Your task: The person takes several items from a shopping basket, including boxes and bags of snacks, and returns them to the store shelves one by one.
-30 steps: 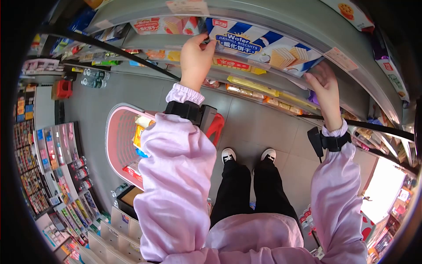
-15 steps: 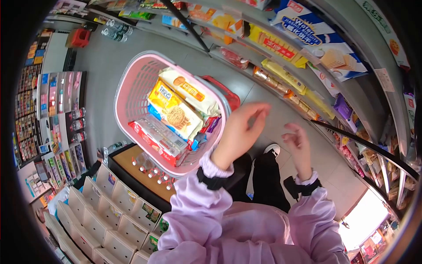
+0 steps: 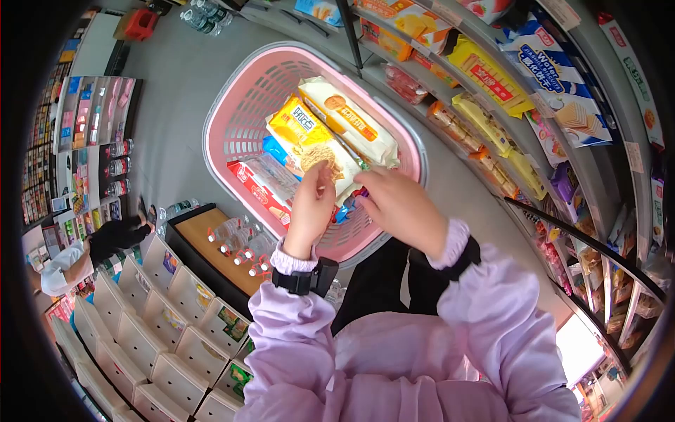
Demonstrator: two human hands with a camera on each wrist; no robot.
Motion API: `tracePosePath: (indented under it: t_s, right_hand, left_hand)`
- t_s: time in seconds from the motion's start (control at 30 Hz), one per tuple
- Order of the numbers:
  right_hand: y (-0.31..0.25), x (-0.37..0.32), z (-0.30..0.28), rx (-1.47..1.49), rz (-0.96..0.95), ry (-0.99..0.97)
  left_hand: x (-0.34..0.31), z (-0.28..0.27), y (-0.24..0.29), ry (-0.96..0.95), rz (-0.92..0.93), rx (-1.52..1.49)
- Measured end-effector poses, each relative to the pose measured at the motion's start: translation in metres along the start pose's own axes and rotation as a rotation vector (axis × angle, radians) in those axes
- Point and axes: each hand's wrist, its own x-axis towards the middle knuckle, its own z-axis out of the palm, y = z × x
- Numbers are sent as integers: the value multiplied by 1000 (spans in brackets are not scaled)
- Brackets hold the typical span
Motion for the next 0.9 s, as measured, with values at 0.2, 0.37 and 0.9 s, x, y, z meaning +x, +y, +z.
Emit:
tracePosePath:
  t_s: [0.2,0.37,0.9]
  right_hand:
    - [7,72,42,-208,174,-395]
    - [25,88,84,-302,349,-294]
    - [23,80,51,150,105,-213]
  left_hand:
    - [19,0,-39,95,-287,-305]
    - [27,10,-54,270,-158,-389]
    - [1,-12,-20,81,-420,-914]
